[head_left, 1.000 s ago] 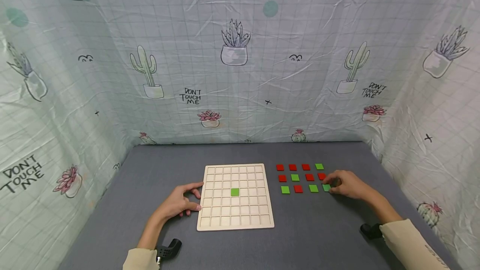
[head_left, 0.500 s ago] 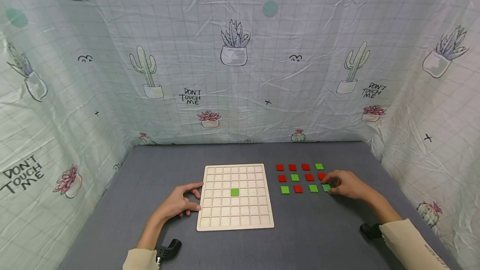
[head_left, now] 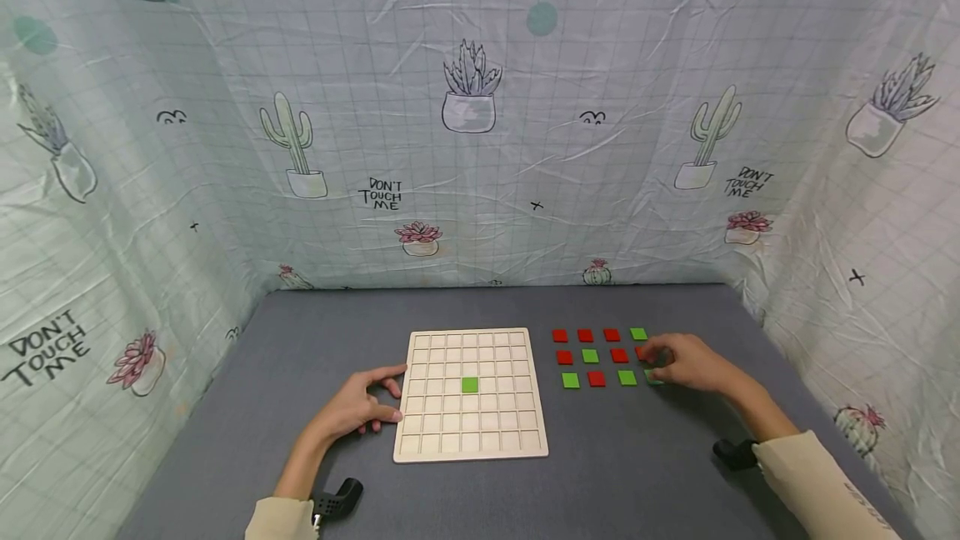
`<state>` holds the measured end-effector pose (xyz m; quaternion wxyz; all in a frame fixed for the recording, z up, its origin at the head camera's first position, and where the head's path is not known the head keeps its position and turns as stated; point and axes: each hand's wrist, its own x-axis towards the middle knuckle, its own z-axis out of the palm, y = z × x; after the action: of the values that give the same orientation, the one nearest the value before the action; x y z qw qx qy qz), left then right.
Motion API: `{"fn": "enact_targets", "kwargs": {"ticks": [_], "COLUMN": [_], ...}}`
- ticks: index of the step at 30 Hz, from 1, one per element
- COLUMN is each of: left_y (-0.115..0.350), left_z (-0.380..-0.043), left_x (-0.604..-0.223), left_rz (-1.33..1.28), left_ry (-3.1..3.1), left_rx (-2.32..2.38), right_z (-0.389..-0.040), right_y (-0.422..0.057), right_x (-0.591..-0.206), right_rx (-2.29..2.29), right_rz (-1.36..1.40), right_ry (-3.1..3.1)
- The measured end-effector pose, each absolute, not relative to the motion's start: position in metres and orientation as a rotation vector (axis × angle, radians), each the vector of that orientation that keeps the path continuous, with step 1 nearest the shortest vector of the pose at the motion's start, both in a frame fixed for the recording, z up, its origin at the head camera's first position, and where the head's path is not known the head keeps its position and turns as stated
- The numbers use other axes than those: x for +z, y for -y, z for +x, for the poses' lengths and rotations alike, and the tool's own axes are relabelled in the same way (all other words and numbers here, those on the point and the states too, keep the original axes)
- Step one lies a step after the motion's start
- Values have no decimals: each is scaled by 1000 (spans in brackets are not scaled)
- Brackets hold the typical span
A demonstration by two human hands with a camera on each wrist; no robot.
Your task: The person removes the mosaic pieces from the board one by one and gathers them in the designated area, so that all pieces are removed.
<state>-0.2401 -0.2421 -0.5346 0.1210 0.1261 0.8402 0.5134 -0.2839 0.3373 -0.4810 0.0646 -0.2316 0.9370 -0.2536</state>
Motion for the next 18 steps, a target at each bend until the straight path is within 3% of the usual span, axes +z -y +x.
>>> {"fn": "enact_targets", "kwargs": {"ticks": [18], "left_y": [243], "left_z": [-240], "left_x": [-533], "left_rz": [366], "left_ry": [-2449], "left_rx": [1491], "right_z": [-301], "right_y": [-263], "right_x": [-466], "right_rx": [-803], "right_rz": [-927], "right_ry": [-2790]}}
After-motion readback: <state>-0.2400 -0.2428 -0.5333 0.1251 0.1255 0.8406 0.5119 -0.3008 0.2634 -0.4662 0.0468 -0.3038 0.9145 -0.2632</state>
